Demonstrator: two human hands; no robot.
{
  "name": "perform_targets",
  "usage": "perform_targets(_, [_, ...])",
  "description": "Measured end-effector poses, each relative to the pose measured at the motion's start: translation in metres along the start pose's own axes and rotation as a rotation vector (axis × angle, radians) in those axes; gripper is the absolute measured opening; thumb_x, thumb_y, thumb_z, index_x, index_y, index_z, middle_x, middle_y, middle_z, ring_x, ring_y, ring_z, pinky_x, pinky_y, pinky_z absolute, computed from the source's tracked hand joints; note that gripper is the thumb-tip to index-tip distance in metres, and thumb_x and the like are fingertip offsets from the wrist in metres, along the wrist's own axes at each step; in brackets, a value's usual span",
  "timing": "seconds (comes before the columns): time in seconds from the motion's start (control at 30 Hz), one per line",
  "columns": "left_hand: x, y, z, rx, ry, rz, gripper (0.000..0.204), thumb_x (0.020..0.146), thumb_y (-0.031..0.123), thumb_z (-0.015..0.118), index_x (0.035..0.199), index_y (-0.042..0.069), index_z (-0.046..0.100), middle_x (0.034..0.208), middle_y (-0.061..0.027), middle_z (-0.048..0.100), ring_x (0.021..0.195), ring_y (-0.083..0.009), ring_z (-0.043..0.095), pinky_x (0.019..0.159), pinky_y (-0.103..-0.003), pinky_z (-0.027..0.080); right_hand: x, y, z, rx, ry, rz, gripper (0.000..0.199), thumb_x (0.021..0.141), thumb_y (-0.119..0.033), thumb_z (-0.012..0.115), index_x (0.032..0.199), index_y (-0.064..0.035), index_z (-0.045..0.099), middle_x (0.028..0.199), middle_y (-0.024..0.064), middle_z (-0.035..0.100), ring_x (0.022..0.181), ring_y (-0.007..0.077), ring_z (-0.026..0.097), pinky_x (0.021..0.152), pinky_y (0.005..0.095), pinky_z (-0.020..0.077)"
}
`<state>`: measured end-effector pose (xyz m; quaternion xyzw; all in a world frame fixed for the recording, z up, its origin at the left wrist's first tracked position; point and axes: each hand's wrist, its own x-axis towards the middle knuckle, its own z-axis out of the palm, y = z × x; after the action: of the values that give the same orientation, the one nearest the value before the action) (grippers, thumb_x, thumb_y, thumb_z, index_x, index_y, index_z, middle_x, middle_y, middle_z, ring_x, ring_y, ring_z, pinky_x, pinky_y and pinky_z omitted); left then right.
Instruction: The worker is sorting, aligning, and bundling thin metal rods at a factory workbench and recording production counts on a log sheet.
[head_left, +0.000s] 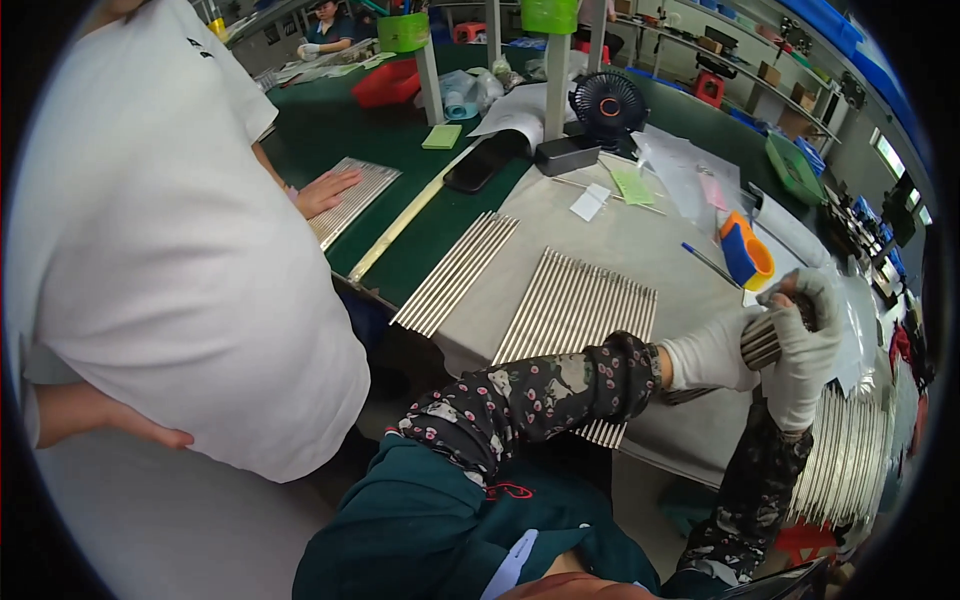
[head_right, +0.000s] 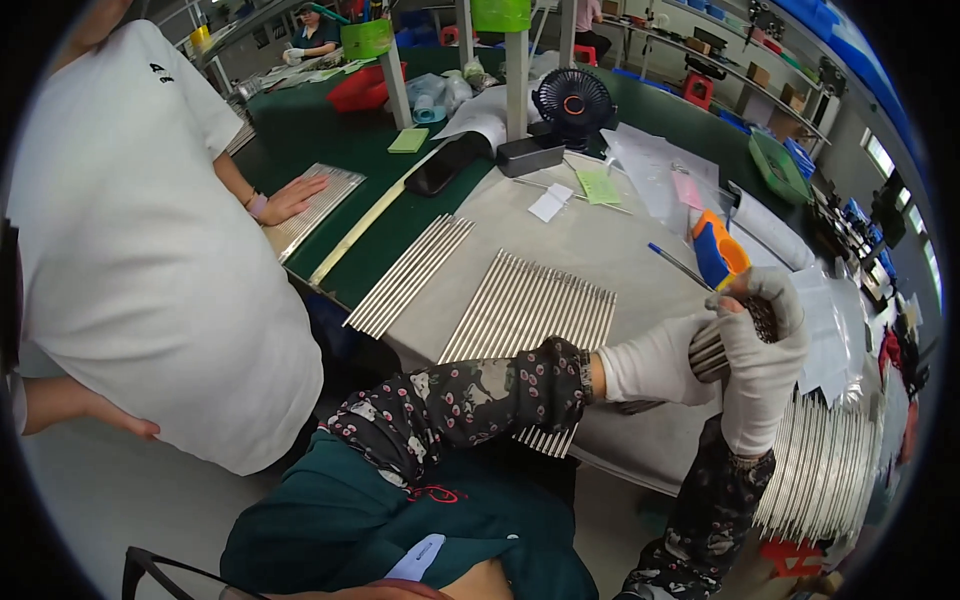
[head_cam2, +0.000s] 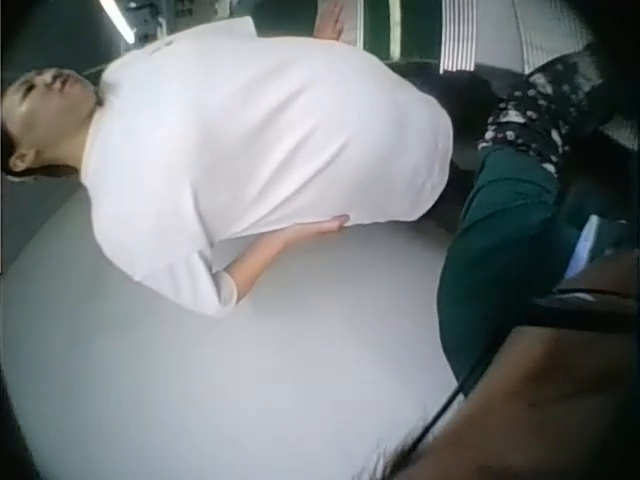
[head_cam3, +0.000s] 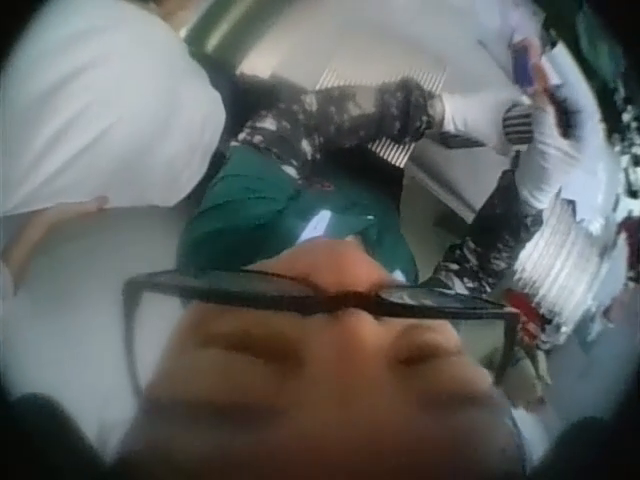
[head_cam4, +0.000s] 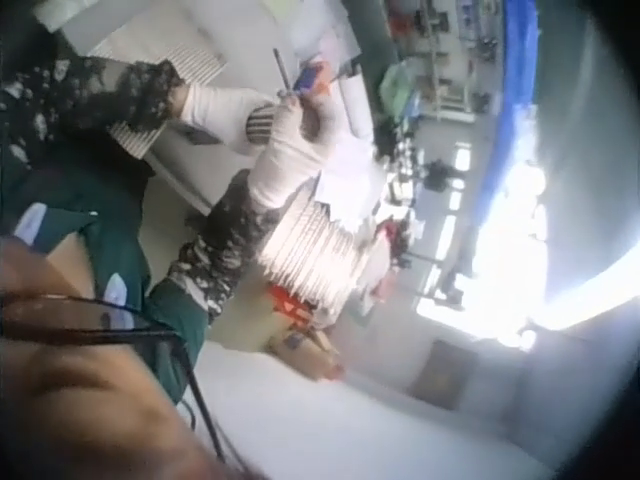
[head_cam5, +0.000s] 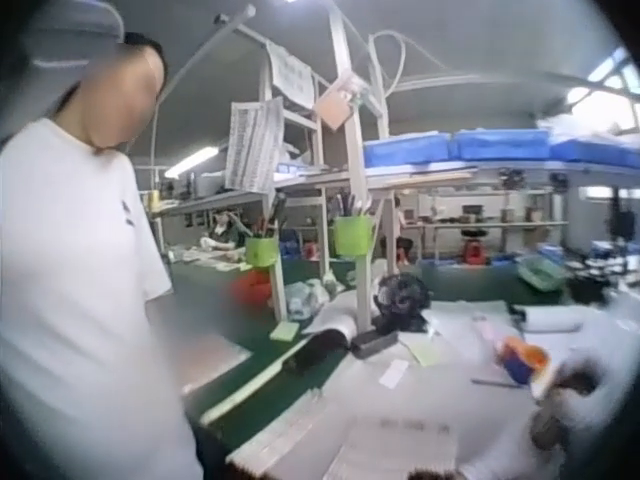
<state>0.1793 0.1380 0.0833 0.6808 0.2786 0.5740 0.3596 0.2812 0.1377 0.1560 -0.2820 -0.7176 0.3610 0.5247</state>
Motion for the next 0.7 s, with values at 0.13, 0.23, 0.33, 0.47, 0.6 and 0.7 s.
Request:
perform_targets(0.13, [-0.021,0.033,-0.049,0.404,-0.246,-0.320,0.057,0.064,0.021,0.070,0.110,0.000,0.045,0.106,-0.0200,0.052,0.098,-0.0328,0.054,0.085,-0.036,0.044,-0.005,0.009,-0.001,-0.113,0.029,-0.058,0.009,0.077,0.001,0.057,0.084,-0.0026,0.053,0.076,0.0006,0.052,0.071,0.0083,0.051,0.069,0.0199,0.0402])
perform_targets(0.23, [-0.036,0.040,-0.109,0.821,-0.194,-0.154,0.060,0.067,0.028,0.070,0.114,-0.002,0.046,0.108,-0.0191,0.051,0.100,-0.0329,0.053,0.088,-0.035,0.043,-0.013,0.010,-0.014,-0.230,0.100,-0.075,0.013,0.077,-0.005,0.061,0.086,-0.0022,0.052,0.078,0.0038,0.053,0.070,0.0108,0.052,0.069,0.0219,0.0411])
perform_targets(0.33, [-0.062,0.039,-0.193,1.080,0.118,-0.429,0.049,0.071,0.027,0.067,0.109,0.000,0.053,0.107,-0.0172,0.055,0.098,-0.0311,0.055,0.086,-0.035,0.044,-0.018,0.026,-0.036,-0.228,0.077,-0.104,0.015,0.078,-0.007,0.061,0.088,-0.0028,0.052,0.080,0.0064,0.053,0.069,0.0131,0.052,0.066,0.0236,0.0421])
perform_targets(0.47, [-0.089,0.036,-0.214,1.066,0.278,-0.685,0.046,0.071,0.026,0.067,0.107,-0.001,0.054,0.108,-0.0181,0.055,0.099,-0.0313,0.055,0.087,-0.035,0.044,-0.019,0.042,-0.045,-0.184,0.077,-0.126,0.017,0.079,-0.009,0.062,0.091,-0.0029,0.051,0.080,0.0088,0.053,0.067,0.0149,0.052,0.063,0.0262,0.0434])
perform_targets(0.6, [-0.063,0.036,-0.146,0.686,-0.091,-0.333,0.053,0.070,0.025,0.066,0.113,-0.003,0.049,0.107,-0.0216,0.054,0.101,-0.0334,0.054,0.087,-0.037,0.044,-0.016,0.032,-0.031,-0.225,0.174,-0.108,0.019,0.079,-0.013,0.064,0.087,-0.0023,0.051,0.077,0.0084,0.052,0.066,0.0146,0.051,0.063,0.0264,0.0436])
perform_targets(0.7, [-0.038,0.042,-0.093,0.585,-0.192,-0.242,0.057,0.067,0.023,0.068,0.114,-0.001,0.046,0.102,-0.0195,0.056,0.095,-0.0342,0.057,0.083,-0.037,0.046,-0.007,0.027,0.006,-0.207,0.130,-0.140,0.019,0.078,-0.014,0.065,0.084,-0.0019,0.052,0.077,0.0071,0.052,0.066,0.0133,0.050,0.063,0.0241,0.0419])
